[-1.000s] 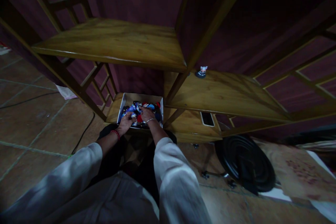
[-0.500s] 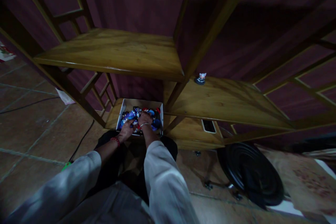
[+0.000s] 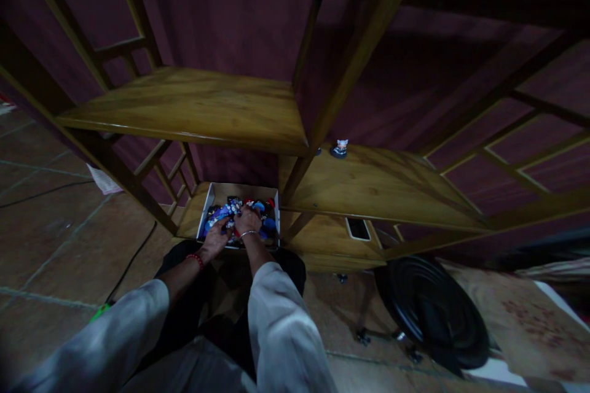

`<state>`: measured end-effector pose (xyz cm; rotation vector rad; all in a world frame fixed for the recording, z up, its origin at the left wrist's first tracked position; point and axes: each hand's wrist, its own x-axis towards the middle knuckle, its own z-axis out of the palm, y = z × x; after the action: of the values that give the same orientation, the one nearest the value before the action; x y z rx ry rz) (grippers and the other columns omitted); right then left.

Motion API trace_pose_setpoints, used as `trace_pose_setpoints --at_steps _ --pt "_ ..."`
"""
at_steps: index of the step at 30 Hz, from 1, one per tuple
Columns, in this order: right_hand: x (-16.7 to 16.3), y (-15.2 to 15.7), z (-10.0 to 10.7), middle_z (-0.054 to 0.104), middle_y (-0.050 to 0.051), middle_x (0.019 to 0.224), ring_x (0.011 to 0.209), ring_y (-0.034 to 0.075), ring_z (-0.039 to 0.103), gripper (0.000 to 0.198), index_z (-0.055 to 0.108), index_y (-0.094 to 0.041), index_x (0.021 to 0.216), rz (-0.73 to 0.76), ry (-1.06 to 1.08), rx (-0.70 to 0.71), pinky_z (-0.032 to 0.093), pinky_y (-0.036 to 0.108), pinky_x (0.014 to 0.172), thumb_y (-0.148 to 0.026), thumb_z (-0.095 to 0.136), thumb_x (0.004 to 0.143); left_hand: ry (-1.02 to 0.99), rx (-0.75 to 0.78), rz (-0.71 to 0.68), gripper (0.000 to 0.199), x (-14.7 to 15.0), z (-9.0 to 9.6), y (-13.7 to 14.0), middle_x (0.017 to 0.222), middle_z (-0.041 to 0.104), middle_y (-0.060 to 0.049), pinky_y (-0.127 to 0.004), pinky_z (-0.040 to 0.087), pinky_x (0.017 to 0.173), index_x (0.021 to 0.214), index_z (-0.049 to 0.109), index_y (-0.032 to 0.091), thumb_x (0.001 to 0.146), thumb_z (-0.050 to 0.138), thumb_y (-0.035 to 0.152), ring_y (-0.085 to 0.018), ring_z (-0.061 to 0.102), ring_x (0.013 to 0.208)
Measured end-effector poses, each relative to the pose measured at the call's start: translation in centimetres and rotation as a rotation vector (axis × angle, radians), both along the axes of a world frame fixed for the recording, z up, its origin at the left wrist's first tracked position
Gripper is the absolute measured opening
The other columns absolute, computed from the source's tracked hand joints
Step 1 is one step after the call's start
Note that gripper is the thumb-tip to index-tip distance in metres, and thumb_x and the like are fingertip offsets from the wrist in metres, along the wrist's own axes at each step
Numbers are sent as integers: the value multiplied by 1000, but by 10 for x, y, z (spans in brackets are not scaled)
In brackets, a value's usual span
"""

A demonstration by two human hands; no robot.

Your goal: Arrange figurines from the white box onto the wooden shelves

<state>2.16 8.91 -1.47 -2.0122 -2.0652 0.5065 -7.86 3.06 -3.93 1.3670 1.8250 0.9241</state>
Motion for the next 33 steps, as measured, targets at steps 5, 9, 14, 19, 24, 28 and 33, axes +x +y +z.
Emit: trace_pose_setpoints --at_steps 5,9,14,19,24,28,33 --pt "12 -5 4 67 3 91 87 17 61 20 60 -24 92 -63 136 38 45 26 75 -34 50 77 18 36 -11 40 1 1 -2 114 59 -11 -37 39 97 111 58 15 72 54 20 -24 54 108" --pt "24 -9 1 66 4 92 85 16 61 19 59 -22 93 -55 245 96 45 26 77 -29 52 76 76 35 -42 38 2 2 -4 115 58 -11 -36 41 95 112 58 16 74 52 18 -23 55 105" --pt "33 -17 -9 63 4 90 85 15 60 14 58 -19 84 -30 424 189 46 25 81 -17 54 71 98 50 -53 34 5 0 -4 113 58 -9 -34 41 97 106 61 18 74 51 15 -20 55 105" --pt "36 -31 -14 59 5 93 89 16 58 13 57 -19 80 0 506 252 46 27 83 -15 56 68 84 101 -37 28 9 -2 -5 114 57 -7 -35 39 100 94 67 20 71 52 12 -20 53 107" --pt "38 -42 -15 58 4 91 86 15 57 11 56 -20 80 58 531 251 47 27 82 -15 55 70 72 106 -15 21 14 0 -4 113 58 -5 -34 33 104 86 68 20 73 52 16 -19 48 114" --pt "35 -46 -16 58 3 91 83 14 58 11 57 -21 79 123 555 253 48 27 77 -14 52 71 19 84 -1 20 15 6 -1 106 62 -7 -33 34 102 85 67 18 78 49 24 -18 52 108" --pt "28 -49 -14 58 3 86 84 16 57 12 58 -21 80 182 543 263 47 28 78 -14 56 70 -193 61 8 23 10 11 -3 89 66 -5 -30 45 84 80 65 18 78 50 35 -17 59 89"
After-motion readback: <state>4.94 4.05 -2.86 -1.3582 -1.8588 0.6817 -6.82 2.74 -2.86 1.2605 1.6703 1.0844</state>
